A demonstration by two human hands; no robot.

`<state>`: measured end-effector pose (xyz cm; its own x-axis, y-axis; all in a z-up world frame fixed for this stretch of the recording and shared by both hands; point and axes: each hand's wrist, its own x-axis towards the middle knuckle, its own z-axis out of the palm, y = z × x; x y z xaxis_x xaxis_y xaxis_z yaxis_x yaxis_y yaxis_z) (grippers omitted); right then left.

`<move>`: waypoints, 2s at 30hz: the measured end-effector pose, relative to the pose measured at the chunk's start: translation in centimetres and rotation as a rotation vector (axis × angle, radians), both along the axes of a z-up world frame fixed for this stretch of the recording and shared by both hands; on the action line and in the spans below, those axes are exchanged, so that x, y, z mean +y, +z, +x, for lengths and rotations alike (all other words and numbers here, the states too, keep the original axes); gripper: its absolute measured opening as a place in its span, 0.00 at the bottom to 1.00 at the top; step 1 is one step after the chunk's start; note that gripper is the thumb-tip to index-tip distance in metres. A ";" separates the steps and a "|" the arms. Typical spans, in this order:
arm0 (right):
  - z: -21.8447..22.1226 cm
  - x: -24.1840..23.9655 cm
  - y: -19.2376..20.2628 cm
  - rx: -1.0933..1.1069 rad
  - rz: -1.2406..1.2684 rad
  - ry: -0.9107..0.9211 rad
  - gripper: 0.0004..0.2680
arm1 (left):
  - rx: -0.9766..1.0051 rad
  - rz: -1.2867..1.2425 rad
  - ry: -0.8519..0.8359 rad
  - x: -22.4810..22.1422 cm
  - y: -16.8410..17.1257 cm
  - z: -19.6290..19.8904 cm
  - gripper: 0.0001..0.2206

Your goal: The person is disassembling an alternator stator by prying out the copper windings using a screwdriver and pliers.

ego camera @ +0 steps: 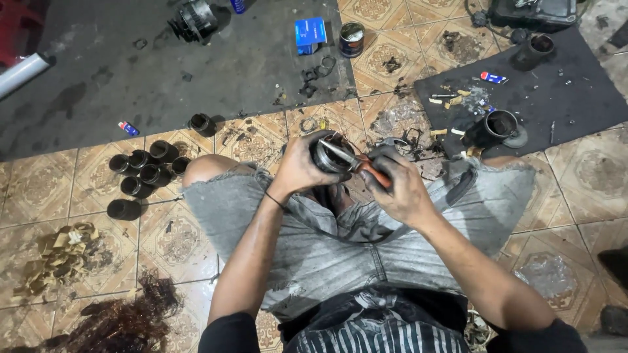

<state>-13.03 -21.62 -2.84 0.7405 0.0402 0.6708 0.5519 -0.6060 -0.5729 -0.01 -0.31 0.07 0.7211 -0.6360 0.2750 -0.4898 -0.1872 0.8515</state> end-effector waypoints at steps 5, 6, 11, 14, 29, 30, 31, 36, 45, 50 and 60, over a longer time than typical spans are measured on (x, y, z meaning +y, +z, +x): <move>-3.1 -0.6 4.2 0.293 0.077 0.040 0.08 | -0.038 -0.244 -0.068 -0.1 -0.1 0.0 0.36; -4.2 -0.3 4.2 0.298 0.078 0.041 0.08 | -0.033 -0.242 -0.066 0.1 0.0 -0.2 0.36; -7.3 1.4 6.0 0.274 -0.055 -0.078 0.07 | -0.022 -0.374 -0.115 1.1 0.5 -1.0 0.39; -7.4 1.9 9.5 0.275 -0.132 -0.092 0.07 | 0.001 -0.377 -0.126 1.3 1.9 -1.2 0.38; -4.9 1.6 5.8 0.312 0.415 0.177 0.03 | -0.034 -0.241 -0.097 0.4 0.8 -1.0 0.39; -4.8 1.8 6.4 0.310 0.413 0.173 0.03 | -0.035 -0.243 -0.101 0.5 1.1 -1.0 0.39; -4.7 2.0 7.0 0.407 0.507 0.176 0.05 | -0.079 -0.213 -0.086 0.7 1.3 -1.0 0.37; -5.8 -0.3 4.3 0.561 0.668 0.066 0.09 | -0.215 -0.145 0.001 0.6 1.3 -0.7 0.33; -6.6 -7.9 9.3 0.186 1.032 -0.084 0.14 | -0.300 0.031 0.051 0.5 1.1 -0.2 0.37; -2.6 -10.9 7.6 0.362 1.172 -0.546 0.31 | -0.254 0.072 -0.062 0.5 3.2 -0.5 0.37; -6.3 -5.2 2.5 1.033 0.414 -0.013 0.11 | -0.064 0.184 0.108 0.9 0.8 0.6 0.32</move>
<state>-19.37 -26.85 -0.33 0.9495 -0.0556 -0.3089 -0.3124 -0.2640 -0.9126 0.61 0.61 0.92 0.7726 -0.5994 0.2092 -0.5105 -0.3906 0.7660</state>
